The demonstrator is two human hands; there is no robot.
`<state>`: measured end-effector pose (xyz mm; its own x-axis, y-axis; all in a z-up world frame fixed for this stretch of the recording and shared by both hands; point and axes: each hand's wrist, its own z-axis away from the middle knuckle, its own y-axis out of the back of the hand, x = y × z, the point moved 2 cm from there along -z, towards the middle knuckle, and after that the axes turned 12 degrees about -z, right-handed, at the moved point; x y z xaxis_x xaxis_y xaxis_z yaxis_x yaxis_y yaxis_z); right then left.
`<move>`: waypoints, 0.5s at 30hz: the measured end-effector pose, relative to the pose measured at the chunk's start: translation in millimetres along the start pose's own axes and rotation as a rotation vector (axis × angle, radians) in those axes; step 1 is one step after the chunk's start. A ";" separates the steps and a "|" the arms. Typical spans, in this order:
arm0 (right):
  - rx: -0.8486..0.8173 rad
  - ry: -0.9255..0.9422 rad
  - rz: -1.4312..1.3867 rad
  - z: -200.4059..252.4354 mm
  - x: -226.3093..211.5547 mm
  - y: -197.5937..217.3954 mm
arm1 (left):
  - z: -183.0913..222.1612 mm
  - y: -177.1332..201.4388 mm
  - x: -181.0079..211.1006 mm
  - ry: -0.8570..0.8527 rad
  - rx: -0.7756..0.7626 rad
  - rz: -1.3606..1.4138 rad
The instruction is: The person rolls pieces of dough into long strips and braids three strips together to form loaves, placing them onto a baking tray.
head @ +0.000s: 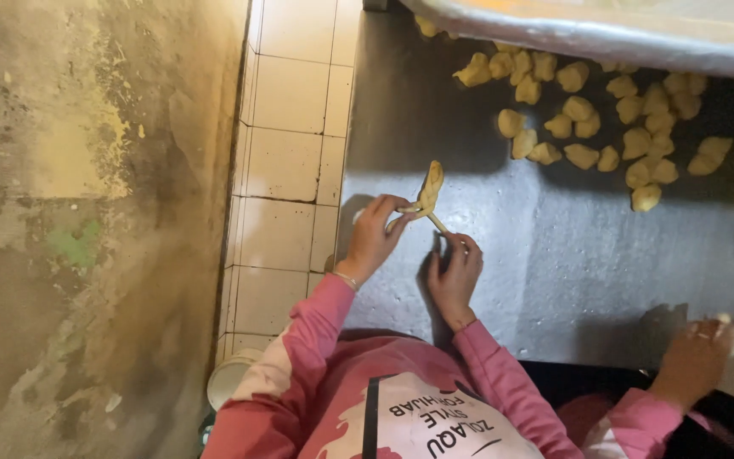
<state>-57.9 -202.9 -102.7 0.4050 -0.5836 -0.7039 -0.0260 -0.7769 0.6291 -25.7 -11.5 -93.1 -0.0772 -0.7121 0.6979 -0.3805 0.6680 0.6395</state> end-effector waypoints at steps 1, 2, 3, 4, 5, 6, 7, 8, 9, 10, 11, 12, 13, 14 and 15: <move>0.015 -0.080 0.094 5.0 11.5 5.9 | 2.0 -3.8 15.9 -0.047 0.000 0.049; 0.030 -0.159 0.187 10.4 23.3 12.1 | 4.4 -7.8 31.9 -0.095 0.000 0.098; 0.029 -0.156 0.188 10.5 31.9 11.3 | 11.6 -15.6 38.6 -0.094 0.003 0.098; 0.034 -0.154 0.211 10.5 40.6 10.9 | 18.9 -24.5 46.7 -0.153 -0.038 0.029; 0.041 -0.153 0.236 11.0 49.1 10.8 | 26.4 -33.6 55.1 -0.214 -0.081 -0.038; 0.042 -0.152 0.237 7.8 53.6 13.4 | 37.2 -46.3 49.3 -0.215 -0.079 -0.037; 0.054 -0.197 0.157 3.1 59.0 15.1 | 46.5 -61.2 42.2 -0.214 -0.192 -0.147; 0.065 -0.243 0.078 -1.7 64.0 16.9 | 56.0 -75.7 35.0 -0.211 -0.306 -0.256; 0.070 -0.234 0.075 -10.9 60.0 20.9 | 59.3 -72.0 37.7 -0.216 -0.297 -0.259; 0.109 -0.346 -0.103 -19.5 58.7 25.0 | 62.7 -69.5 40.4 -0.233 -0.329 -0.289; 0.148 -0.463 -0.278 -23.4 56.6 30.7 | 69.6 -67.1 44.5 -0.252 -0.369 -0.313; 0.154 -0.462 -0.277 -30.9 57.5 28.3 | 68.4 -69.5 42.2 -0.257 -0.368 -0.312; 0.212 -0.544 -0.500 -35.2 59.6 25.3 | 70.0 -71.3 40.3 -0.280 -0.377 -0.321; 0.269 -0.622 -0.723 -39.7 61.4 21.7 | 71.5 -73.1 38.2 -0.303 -0.386 -0.330; 0.272 -0.617 -0.726 -49.1 46.0 25.6 | 70.6 -71.5 34.4 -0.307 -0.383 -0.332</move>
<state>4.9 -238.0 -102.7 -0.1396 0.0953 -0.9856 -0.2005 -0.9775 -0.0661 -66.3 -99.0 -137.5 -0.2958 -0.8883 0.3514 -0.0744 0.3882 0.9186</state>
